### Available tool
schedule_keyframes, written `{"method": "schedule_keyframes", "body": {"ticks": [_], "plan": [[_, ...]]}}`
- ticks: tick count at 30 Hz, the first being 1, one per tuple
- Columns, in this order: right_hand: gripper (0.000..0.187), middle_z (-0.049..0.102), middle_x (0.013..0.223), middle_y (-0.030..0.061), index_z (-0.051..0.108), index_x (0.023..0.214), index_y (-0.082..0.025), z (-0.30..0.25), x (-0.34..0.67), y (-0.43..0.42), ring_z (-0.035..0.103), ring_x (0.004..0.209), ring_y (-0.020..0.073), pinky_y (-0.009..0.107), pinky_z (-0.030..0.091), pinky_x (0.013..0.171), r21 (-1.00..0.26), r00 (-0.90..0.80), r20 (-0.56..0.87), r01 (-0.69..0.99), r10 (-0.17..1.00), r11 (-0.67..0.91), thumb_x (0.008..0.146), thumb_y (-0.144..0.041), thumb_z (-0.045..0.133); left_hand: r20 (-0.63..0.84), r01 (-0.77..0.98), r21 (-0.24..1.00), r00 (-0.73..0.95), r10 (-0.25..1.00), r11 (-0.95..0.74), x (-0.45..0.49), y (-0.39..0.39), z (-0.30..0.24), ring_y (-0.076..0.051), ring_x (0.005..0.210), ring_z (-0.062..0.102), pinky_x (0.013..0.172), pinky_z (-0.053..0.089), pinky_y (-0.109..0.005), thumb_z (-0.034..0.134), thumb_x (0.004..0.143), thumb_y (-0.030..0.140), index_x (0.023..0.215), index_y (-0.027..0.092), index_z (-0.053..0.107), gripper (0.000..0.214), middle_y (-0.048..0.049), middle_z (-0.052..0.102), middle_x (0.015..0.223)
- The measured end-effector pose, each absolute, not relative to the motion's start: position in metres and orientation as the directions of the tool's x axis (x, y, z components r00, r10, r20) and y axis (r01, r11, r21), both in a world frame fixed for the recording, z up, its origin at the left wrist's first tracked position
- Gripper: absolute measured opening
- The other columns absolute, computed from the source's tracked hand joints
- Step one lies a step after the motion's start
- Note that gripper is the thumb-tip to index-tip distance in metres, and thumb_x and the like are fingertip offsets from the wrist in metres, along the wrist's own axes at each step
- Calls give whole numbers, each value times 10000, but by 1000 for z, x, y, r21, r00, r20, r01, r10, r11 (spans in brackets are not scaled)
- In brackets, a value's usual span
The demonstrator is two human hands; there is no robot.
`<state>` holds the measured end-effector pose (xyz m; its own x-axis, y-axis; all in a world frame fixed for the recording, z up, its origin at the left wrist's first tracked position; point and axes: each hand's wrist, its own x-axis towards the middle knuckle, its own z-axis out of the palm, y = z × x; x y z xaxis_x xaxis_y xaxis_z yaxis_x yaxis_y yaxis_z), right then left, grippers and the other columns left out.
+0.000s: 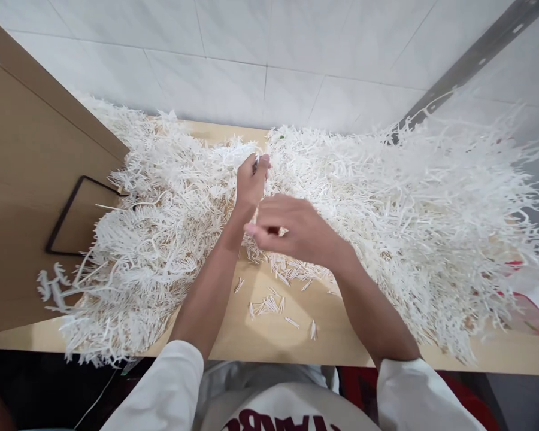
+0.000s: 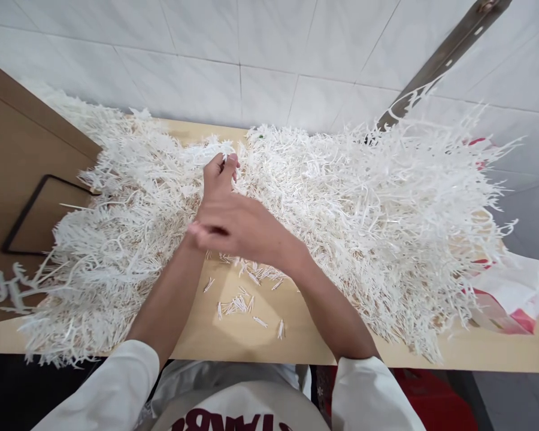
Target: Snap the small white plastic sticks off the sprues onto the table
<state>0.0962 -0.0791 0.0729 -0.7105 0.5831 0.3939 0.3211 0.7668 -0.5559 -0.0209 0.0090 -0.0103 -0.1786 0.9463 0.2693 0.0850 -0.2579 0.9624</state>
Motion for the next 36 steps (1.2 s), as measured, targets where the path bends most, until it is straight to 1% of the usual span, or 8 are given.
{"method": "schedule_keyframes", "body": {"ticks": [5, 8, 12, 16, 20, 24, 28, 36], "plan": [[282, 534, 710, -9, 540, 769, -211, 64, 123, -50, 464, 648, 106, 262, 354, 624, -711, -254, 379, 536, 890, 455, 884, -468, 521, 302, 23, 953, -86, 950, -301, -23, 3, 7, -65, 463, 359, 446, 295, -246, 463, 843, 626, 734, 214, 502, 427, 34, 425, 567], [314, 585, 841, 12, 581, 888, -223, 53, 132, -35, 516, 755, 123, 266, 366, 676, -702, -371, 241, 572, 897, 425, 892, -522, 484, 358, 82, 933, -96, 929, -351, -21, -2, 16, -72, 481, 340, 478, 294, -253, 452, 844, 628, 721, 211, 492, 436, 37, 382, 559], [327, 482, 669, -19, 441, 689, -197, 47, 124, -37, 410, 614, 98, 267, 292, 601, -600, -513, 201, 610, 835, 518, 942, -403, 418, 438, 203, 887, -87, 895, -415, -17, -4, 16, -87, 534, 344, 535, 303, -265, 460, 848, 612, 649, 199, 446, 458, 33, 358, 565], [331, 331, 558, -41, 296, 621, -194, 51, 117, -44, 248, 520, 88, 295, 192, 545, -488, -524, 219, 671, 823, 558, 916, -276, 421, 454, 239, 872, -68, 888, -427, -14, -3, 11, -81, 543, 341, 539, 306, -263, 470, 848, 604, 620, 190, 403, 478, 24, 413, 591], [337, 377, 547, -39, 346, 596, -189, 54, 124, -41, 282, 517, 82, 290, 212, 548, -505, -434, 263, 699, 862, 506, 893, -297, 462, 332, 108, 935, 69, 941, -338, -15, -4, 13, -69, 486, 380, 484, 319, -250, 441, 862, 606, 721, 202, 491, 431, 27, 446, 574], [320, 528, 650, -16, 468, 676, -201, 47, 136, -28, 450, 607, 95, 265, 316, 581, -740, -192, 327, 557, 925, 378, 881, -443, 513, 267, -5, 963, 155, 951, -270, -24, -3, 19, -76, 538, 539, 528, 425, -231, 452, 909, 503, 938, 223, 532, 293, 24, 534, 629], [333, 622, 798, -1, 436, 830, -239, 42, 141, -20, 608, 741, 114, 258, 428, 652, -961, -188, 121, 225, 975, 163, 886, -568, 447, 291, -20, 956, 204, 935, -293, -33, -2, 20, -93, 709, 635, 644, 499, -232, 607, 846, 321, 1059, 240, 528, 240, 4, 631, 793], [320, 604, 749, -27, 493, 908, -240, 39, 139, -20, 625, 711, 107, 278, 481, 703, -985, -261, 126, 84, 957, 153, 803, -512, 623, 266, -25, 964, 186, 946, -266, -32, -2, 17, -82, 595, 598, 571, 482, -229, 490, 910, 300, 1133, 256, 527, 230, 12, 617, 725]]}}
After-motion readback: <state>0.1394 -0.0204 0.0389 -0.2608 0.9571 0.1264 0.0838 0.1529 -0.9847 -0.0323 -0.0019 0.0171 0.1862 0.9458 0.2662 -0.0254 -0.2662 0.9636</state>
